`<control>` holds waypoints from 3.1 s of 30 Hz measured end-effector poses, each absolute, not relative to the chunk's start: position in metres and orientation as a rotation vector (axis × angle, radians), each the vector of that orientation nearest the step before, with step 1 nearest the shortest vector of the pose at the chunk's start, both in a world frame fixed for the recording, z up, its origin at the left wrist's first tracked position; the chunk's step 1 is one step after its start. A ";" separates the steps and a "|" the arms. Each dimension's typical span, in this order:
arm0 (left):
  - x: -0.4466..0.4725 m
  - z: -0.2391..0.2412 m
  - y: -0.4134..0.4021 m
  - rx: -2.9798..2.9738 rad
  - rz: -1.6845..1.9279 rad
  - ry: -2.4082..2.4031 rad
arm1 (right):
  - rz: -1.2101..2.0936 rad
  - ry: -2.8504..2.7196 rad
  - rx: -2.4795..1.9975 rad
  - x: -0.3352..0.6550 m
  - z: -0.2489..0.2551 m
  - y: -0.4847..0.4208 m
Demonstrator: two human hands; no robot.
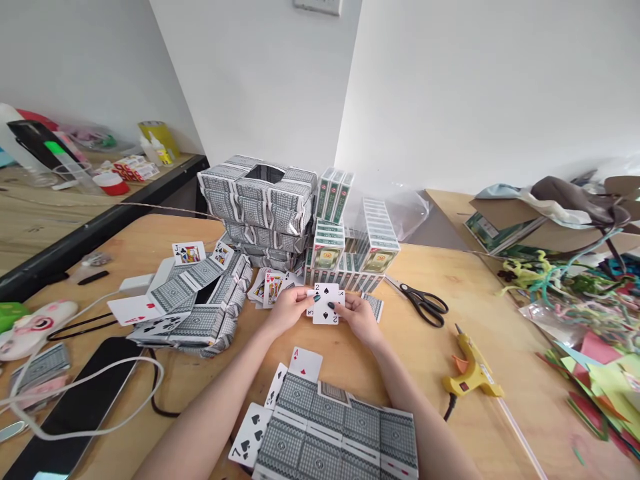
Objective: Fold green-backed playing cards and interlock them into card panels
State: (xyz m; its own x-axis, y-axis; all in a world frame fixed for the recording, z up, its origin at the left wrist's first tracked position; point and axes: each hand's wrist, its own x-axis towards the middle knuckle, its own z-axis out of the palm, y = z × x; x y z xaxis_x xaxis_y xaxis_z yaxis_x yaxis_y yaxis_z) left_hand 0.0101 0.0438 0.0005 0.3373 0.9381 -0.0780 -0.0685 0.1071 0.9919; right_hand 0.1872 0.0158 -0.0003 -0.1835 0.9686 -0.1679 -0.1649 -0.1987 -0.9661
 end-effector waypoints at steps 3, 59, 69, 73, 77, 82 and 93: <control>0.010 0.002 0.043 1.230 0.935 0.964 | 1.558 -1.089 -1.101 0.187 -0.002 0.016; 0.014 0.007 0.042 1.084 0.801 1.058 | 1.468 -1.043 -1.172 0.188 -0.003 0.017; 0.017 0.006 0.041 1.067 0.837 1.131 | 1.493 -1.007 -1.126 0.187 0.001 0.015; 0.019 0.006 0.040 1.100 0.855 1.157 | 1.480 -0.994 -1.149 0.186 0.000 0.016; 0.020 0.004 0.040 1.225 0.898 1.198 | 1.475 -0.986 -1.163 0.185 -0.004 0.016; 0.026 0.000 0.031 1.599 1.064 1.382 | 1.461 -1.050 -1.158 0.183 -0.004 0.016; 0.029 0.003 0.025 2.004 0.988 1.547 | 1.501 -1.080 -1.125 0.181 0.000 0.015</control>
